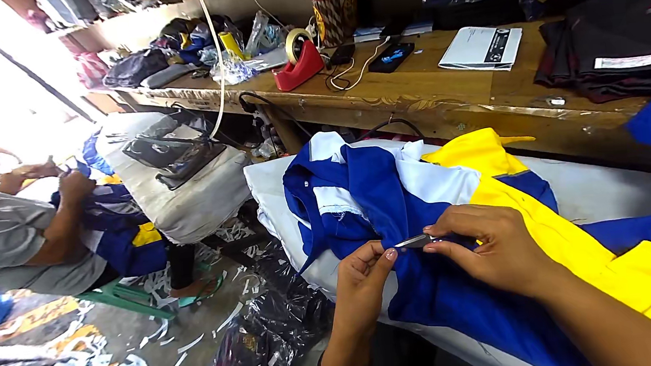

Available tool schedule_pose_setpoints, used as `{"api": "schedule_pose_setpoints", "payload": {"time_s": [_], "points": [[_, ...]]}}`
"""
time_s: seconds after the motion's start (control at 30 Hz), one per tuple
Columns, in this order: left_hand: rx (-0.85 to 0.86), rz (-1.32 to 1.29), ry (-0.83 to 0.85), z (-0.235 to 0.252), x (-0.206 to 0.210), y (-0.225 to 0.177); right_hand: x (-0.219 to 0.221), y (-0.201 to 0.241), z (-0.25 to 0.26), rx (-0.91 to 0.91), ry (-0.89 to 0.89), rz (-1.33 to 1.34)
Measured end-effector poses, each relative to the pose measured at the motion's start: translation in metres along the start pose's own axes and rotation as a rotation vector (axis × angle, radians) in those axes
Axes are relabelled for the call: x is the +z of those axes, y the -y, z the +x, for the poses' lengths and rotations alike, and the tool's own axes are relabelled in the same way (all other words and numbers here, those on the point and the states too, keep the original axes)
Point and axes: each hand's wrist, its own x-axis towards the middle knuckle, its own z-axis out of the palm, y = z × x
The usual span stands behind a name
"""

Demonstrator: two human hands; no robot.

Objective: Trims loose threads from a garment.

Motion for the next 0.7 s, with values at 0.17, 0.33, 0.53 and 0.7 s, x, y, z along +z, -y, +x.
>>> {"api": "schedule_pose_setpoints", "payload": {"time_s": [0.17, 0.33, 0.53, 0.7], "points": [[-0.178, -0.248, -0.077, 0.001, 0.000, -0.008, -0.007, -0.002, 0.002, 0.099, 0.075, 0.238], [-0.288, -0.406, -0.122, 0.001, 0.002, -0.011, -0.012, -0.001, 0.002, 0.077, 0.069, 0.037], [-0.323, -0.405, -0.134, -0.001, 0.005, -0.009, -0.007, 0.004, 0.001, -0.015, 0.028, -0.095], [-0.363, -0.424, -0.135, -0.001, 0.004, -0.007, -0.007, 0.006, 0.002, -0.097, -0.005, -0.192]]}}
